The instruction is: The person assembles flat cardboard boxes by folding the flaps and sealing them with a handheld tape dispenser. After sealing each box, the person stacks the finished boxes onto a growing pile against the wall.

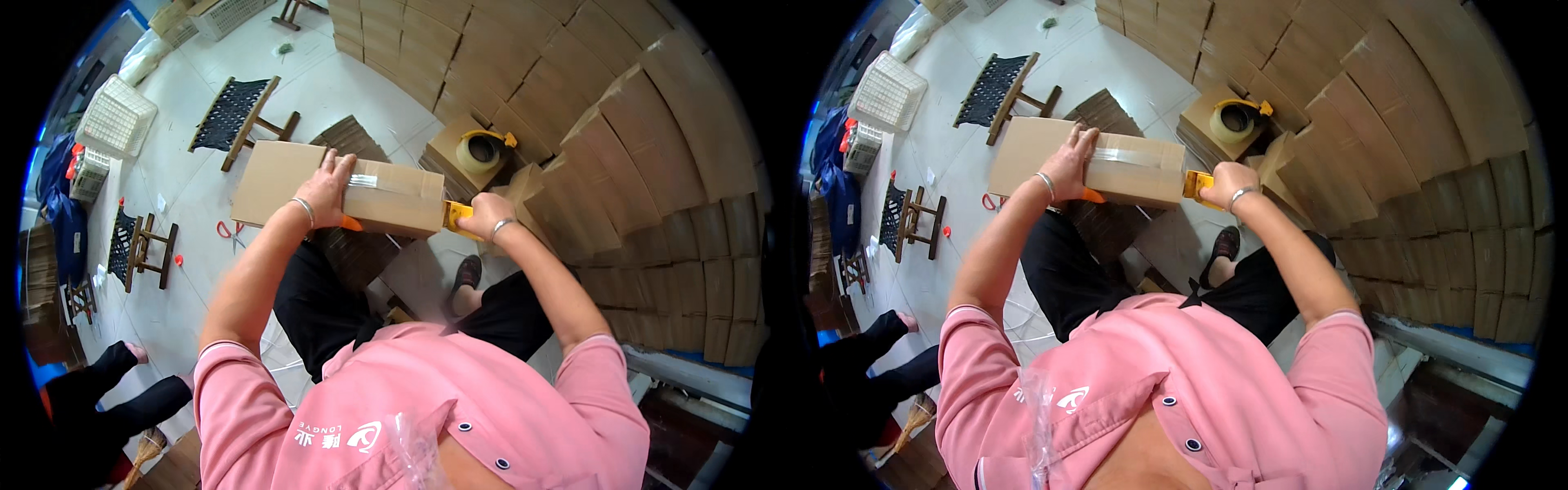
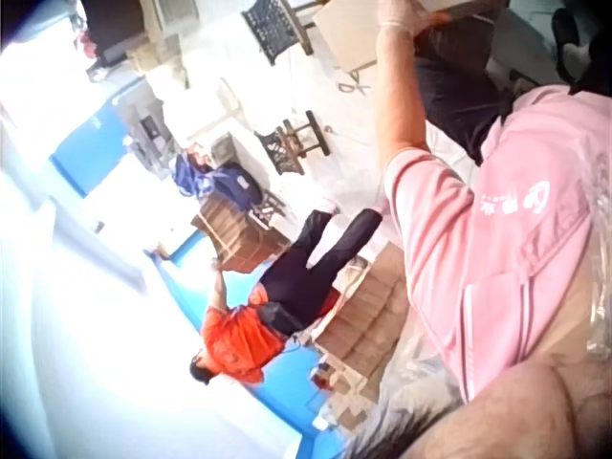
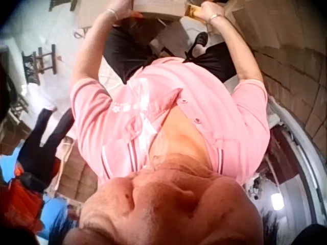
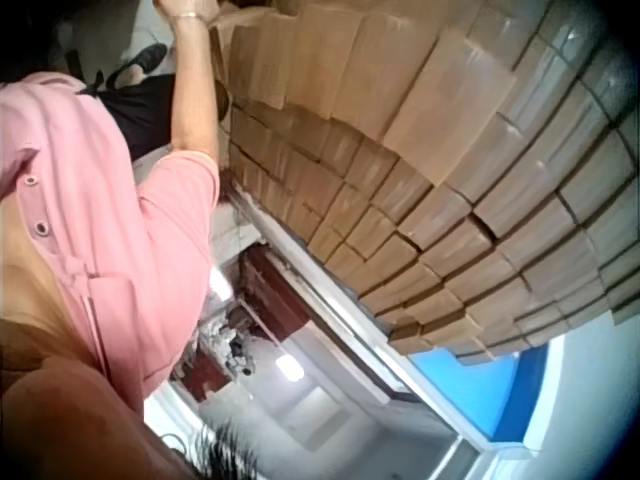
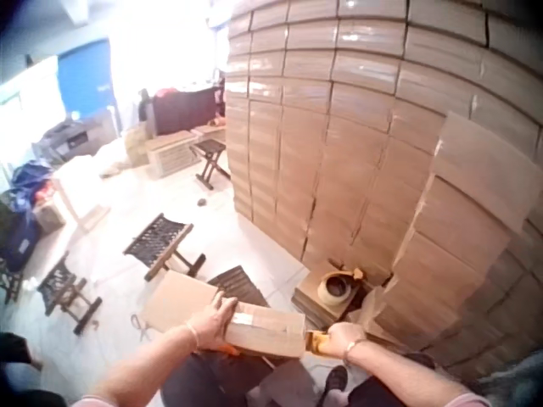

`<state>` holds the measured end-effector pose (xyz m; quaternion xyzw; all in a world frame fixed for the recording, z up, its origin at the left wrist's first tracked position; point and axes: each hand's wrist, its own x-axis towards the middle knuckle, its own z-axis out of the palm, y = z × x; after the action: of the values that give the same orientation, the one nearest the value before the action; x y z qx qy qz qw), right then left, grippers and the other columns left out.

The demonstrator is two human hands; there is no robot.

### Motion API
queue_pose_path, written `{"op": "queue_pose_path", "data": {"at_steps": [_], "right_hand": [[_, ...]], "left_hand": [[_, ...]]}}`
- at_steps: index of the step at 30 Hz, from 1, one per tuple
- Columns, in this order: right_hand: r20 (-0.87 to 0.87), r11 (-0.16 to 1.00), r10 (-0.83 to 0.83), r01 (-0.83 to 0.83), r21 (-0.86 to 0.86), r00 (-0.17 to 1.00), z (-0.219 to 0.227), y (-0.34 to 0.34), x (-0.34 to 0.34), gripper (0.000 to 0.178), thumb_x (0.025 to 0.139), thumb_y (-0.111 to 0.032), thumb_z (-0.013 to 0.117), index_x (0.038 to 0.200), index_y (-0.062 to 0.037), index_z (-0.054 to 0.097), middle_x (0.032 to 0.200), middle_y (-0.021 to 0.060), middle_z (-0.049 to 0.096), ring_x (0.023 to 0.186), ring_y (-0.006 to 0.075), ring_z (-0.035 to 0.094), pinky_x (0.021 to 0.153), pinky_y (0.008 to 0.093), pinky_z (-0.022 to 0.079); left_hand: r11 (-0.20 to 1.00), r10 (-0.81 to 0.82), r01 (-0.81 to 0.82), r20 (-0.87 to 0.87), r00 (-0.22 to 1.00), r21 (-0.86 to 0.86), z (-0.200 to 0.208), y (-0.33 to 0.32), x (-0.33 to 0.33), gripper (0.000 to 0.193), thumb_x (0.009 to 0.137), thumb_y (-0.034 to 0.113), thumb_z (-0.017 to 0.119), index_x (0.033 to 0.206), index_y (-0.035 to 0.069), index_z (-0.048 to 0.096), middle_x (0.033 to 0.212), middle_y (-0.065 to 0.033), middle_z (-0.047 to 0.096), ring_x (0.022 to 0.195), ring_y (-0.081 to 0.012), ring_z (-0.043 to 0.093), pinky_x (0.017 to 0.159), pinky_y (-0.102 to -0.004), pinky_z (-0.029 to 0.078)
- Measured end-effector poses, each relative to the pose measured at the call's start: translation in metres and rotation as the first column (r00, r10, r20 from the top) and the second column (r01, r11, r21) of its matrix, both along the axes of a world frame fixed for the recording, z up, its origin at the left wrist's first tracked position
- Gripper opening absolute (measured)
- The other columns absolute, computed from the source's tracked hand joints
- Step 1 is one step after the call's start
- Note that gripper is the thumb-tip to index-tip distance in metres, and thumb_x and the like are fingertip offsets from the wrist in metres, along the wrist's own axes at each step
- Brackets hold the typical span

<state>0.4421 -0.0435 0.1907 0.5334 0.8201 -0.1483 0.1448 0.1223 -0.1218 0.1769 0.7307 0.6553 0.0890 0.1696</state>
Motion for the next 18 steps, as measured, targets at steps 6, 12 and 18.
{"op": "queue_pose_path", "data": {"at_steps": [6, 12, 18], "right_hand": [[-0.099, 0.955, -0.149, 0.169, 0.245, 0.984, 0.015, 0.015, -0.01, 0.046, 0.072, -0.049, 0.065, 0.081, -0.0045, 0.072, 0.08, 0.0193, 0.068, 0.076, 0.0338, 0.067, 0.067, 0.0417, 0.053], [-0.575, 0.992, -0.013, 0.08, 0.093, 0.818, -0.005, 0.051, -0.039, 0.042, 0.074, -0.037, 0.068, 0.088, 0.0013, 0.061, 0.087, 0.0236, 0.065, 0.082, 0.0378, 0.064, 0.072, 0.0424, 0.051], [-0.212, 0.935, 0.343, -0.312, 0.17, 0.915, -0.074, 0.06, -0.103, 0.034, 0.076, -0.031, 0.068, 0.092, -0.0028, 0.057, 0.088, 0.0212, 0.066, 0.088, 0.0359, 0.064, 0.083, 0.0442, 0.046]], "left_hand": [[0.99, 0.036, -0.063, 0.201, 0.979, 0.129, -0.003, -0.023, 0.016, 0.1, 0.059, 0.023, 0.083, 0.14, 0.001, 0.028, 0.135, -0.0362, 0.032, 0.124, -0.049, 0.04, 0.102, -0.0452, 0.041], [0.976, 0.084, -0.128, 0.24, 0.967, 0.177, 0.003, -0.065, 0.03, 0.104, 0.052, 0.024, 0.088, 0.137, 0.0, 0.032, 0.13, -0.0291, 0.038, 0.116, -0.0449, 0.047, 0.098, -0.0419, 0.044], [0.942, 0.155, -0.242, 0.337, 0.929, 0.235, 0.009, -0.104, 0.019, 0.107, 0.05, 0.029, 0.089, 0.135, -0.003, 0.033, 0.127, -0.029, 0.038, 0.115, -0.0441, 0.048, 0.094, -0.0438, 0.047]]}}
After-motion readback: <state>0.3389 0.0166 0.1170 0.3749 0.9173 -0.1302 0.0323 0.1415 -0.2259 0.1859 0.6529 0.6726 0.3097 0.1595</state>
